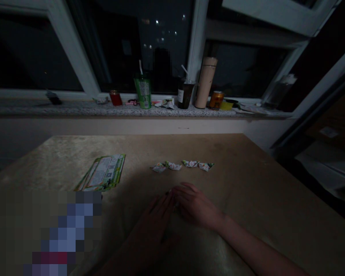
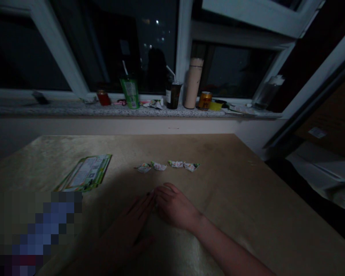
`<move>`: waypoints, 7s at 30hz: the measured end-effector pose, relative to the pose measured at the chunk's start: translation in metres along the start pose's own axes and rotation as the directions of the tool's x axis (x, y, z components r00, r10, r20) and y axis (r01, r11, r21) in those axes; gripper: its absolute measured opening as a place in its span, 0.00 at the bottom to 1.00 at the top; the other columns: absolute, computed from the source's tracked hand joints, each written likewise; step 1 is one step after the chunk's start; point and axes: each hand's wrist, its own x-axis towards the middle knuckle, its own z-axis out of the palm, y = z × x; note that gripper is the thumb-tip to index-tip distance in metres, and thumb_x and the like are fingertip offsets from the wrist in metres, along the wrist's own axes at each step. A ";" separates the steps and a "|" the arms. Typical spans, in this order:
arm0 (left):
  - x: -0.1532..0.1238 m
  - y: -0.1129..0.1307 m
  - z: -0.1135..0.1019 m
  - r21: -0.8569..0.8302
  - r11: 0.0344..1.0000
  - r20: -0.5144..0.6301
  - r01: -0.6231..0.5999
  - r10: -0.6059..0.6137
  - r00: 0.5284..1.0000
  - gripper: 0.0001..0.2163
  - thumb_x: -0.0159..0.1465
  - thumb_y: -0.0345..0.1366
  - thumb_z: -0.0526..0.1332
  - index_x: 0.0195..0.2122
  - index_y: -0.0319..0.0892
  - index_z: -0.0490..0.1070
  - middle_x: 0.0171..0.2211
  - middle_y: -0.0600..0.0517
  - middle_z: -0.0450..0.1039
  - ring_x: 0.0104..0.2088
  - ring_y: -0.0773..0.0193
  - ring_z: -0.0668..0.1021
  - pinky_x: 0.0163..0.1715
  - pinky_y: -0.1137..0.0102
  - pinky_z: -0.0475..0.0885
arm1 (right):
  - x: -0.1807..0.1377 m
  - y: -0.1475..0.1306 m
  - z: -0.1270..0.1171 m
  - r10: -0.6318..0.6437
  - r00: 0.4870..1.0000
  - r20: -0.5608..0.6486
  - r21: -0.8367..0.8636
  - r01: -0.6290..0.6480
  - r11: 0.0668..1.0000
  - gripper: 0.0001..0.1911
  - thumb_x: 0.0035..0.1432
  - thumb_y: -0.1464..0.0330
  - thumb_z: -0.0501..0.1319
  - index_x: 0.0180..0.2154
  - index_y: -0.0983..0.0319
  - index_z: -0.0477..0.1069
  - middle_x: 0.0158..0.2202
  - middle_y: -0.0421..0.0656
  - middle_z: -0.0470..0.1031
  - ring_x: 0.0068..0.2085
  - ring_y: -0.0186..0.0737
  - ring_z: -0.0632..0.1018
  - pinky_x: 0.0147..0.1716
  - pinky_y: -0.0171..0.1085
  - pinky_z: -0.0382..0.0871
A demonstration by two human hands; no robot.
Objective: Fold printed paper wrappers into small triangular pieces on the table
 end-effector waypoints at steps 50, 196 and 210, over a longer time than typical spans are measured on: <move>0.019 -0.014 -0.001 -0.493 0.845 -0.178 0.207 -0.331 0.927 0.21 0.55 0.27 0.57 0.51 0.46 0.67 0.52 0.50 0.69 0.52 0.56 0.70 0.54 0.58 0.63 | 0.003 -0.012 0.010 0.519 0.855 -0.019 0.085 -0.516 0.852 0.12 0.59 0.60 0.58 0.30 0.61 0.64 0.33 0.41 0.68 0.39 0.41 0.67 0.42 0.43 0.52; 0.020 -0.013 -0.008 -0.488 0.812 -0.059 0.319 -0.396 0.917 0.14 0.63 0.40 0.56 0.49 0.44 0.67 0.42 0.51 0.74 0.40 0.60 0.75 0.41 0.67 0.67 | -0.003 0.011 -0.006 0.403 0.898 0.175 0.637 -0.415 0.649 0.04 0.53 0.74 0.57 0.32 0.62 0.63 0.24 0.34 0.64 0.25 0.30 0.65 0.23 0.28 0.55; 0.014 -0.021 -0.012 -0.109 0.992 -0.098 -0.067 0.057 0.994 0.18 0.60 0.27 0.56 0.51 0.46 0.65 0.50 0.51 0.69 0.49 0.59 0.71 0.51 0.63 0.65 | -0.004 0.009 -0.015 0.150 0.980 0.132 0.333 -0.187 0.924 0.12 0.48 0.66 0.68 0.36 0.61 0.72 0.33 0.40 0.70 0.36 0.37 0.71 0.36 0.33 0.61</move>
